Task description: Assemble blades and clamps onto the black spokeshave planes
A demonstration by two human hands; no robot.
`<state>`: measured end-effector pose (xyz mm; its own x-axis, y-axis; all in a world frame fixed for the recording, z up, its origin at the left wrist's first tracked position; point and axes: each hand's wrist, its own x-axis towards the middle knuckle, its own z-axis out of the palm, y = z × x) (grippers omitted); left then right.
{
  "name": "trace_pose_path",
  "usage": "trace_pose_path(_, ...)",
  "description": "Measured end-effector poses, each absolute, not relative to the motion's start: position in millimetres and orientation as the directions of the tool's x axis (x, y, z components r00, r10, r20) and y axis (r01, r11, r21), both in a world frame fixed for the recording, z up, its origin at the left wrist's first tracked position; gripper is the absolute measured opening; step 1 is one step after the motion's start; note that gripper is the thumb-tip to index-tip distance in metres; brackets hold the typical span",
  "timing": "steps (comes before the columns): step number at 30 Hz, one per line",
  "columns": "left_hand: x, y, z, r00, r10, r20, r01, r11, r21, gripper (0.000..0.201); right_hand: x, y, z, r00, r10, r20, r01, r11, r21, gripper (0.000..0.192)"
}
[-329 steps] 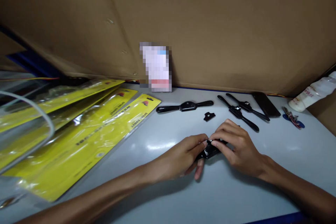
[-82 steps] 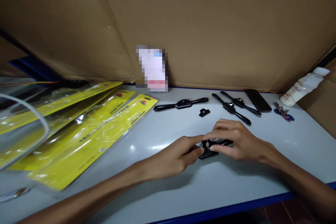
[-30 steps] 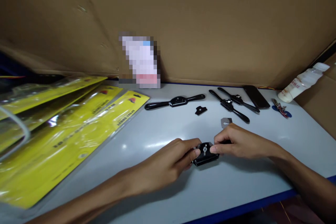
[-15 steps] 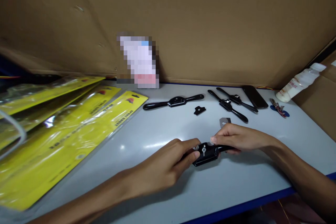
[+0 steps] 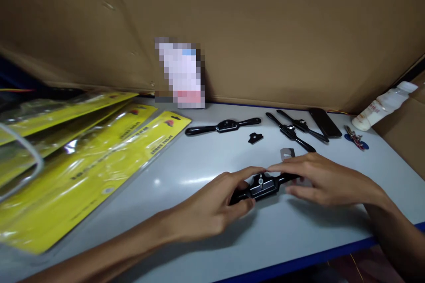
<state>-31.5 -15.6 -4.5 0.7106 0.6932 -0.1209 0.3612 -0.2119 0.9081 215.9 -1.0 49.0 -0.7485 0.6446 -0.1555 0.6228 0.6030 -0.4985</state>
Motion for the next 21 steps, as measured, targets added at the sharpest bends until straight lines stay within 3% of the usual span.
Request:
trace_pose_path(3, -31, -15, -6, 0.729, 0.681, -0.066, 0.261, -0.188, 0.947, 0.059, 212, -11, 49, -0.751, 0.649, -0.121, 0.649, 0.693, -0.313, 0.028)
trace_pose_path(5, -31, -14, -6, 0.73, 0.68, -0.065, 0.246, -0.173, 0.954, 0.062, 207, -13, 45, -0.743, 0.652, -0.15, 0.665, 0.697, -0.268, 0.026)
trace_pose_path(12, -29, -13, -6, 0.731, 0.671, -0.126, 0.257, -0.099, 0.961, 0.058, 200, -13, 38, -0.716, 0.66, -0.228, 0.698, 0.67, -0.252, 0.031)
trace_pose_path(21, -33, -13, -10, 0.735, 0.66, -0.155, 0.293, -0.102, 0.951, 0.033, 199, -15, 39, -0.722, 0.667, -0.182, 0.685, 0.655, -0.318, 0.021)
